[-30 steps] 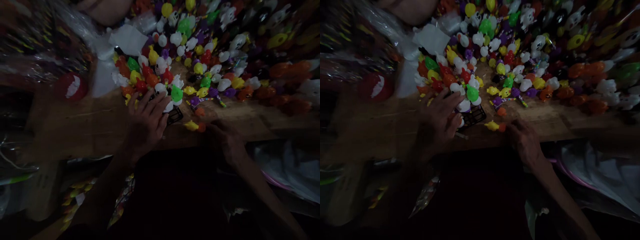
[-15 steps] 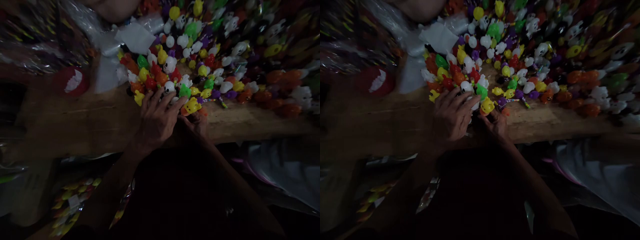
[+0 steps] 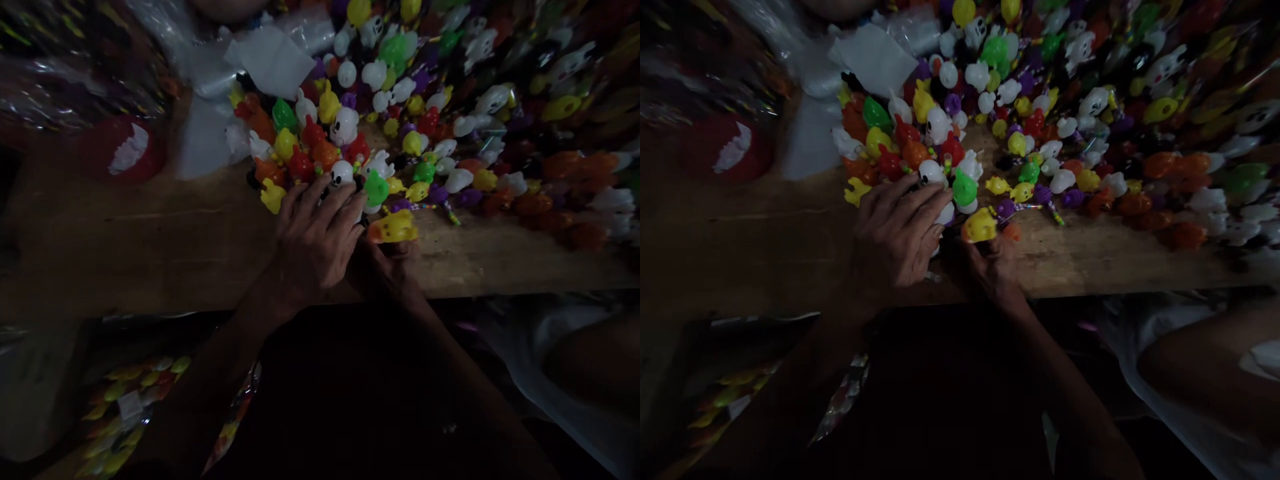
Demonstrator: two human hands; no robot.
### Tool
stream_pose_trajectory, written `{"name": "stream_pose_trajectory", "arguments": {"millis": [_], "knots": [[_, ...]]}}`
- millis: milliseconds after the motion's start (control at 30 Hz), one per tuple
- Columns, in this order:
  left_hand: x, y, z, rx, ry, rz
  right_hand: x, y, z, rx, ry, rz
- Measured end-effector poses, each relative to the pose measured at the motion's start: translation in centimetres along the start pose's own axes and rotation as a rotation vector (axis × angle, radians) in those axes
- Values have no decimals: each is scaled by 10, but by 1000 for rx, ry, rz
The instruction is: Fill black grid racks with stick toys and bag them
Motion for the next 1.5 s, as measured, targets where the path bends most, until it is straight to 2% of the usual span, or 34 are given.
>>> {"name": "stream_pose_trajectory", "arguments": {"millis": [167, 333, 467, 600, 733, 833, 900, 1000, 1067, 1133, 1200, 1300, 1400, 1500], "knots": [[-1, -2, 2, 28, 17, 8, 11, -1, -5, 47, 136, 90], [-1, -3, 1, 63, 53, 35, 10, 2, -7, -24, 54, 73], [2, -3, -2, 54, 76, 33, 23, 4, -10, 47, 221, 158], [7, -3, -3, -13, 121, 7, 33, 1, -15, 159, 281, 124], [14, -1, 7, -139, 229, -24, 21, -4, -15, 87, 303, 169], [14, 4, 16, -207, 299, 5, 7, -6, -16, 94, 312, 194], [8, 7, 19, -230, 259, 4, 4, -4, -18, 108, 284, 193], [-11, 6, 15, -224, 116, -83, 15, 2, -14, 93, 220, 239], [-23, 1, 8, -220, 42, -120, 27, 1, 1, 70, 229, 299], [-29, -5, -1, -228, -19, -129, 39, -8, 30, -39, 322, 343], [-28, -11, -10, -277, -72, -155, 50, -25, 73, -240, 491, 365], [-19, -16, -19, -382, -135, -264, 61, -60, 144, -575, 789, 335], [-11, -14, -20, -353, -172, -292, 64, -100, 195, -808, 975, 198], [-8, -11, -18, -320, -115, -248, 65, -139, 223, -860, 1088, -62]]}}
Point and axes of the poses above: each hand's wrist, its own y-axis away from the middle knuckle, its own z-axis out of the back of the hand, x = y × z, the point moved 1 cm from there along -y, towards the middle knuckle, and after that the axes turned 15 degrees about -y, right-handed, at the moved point
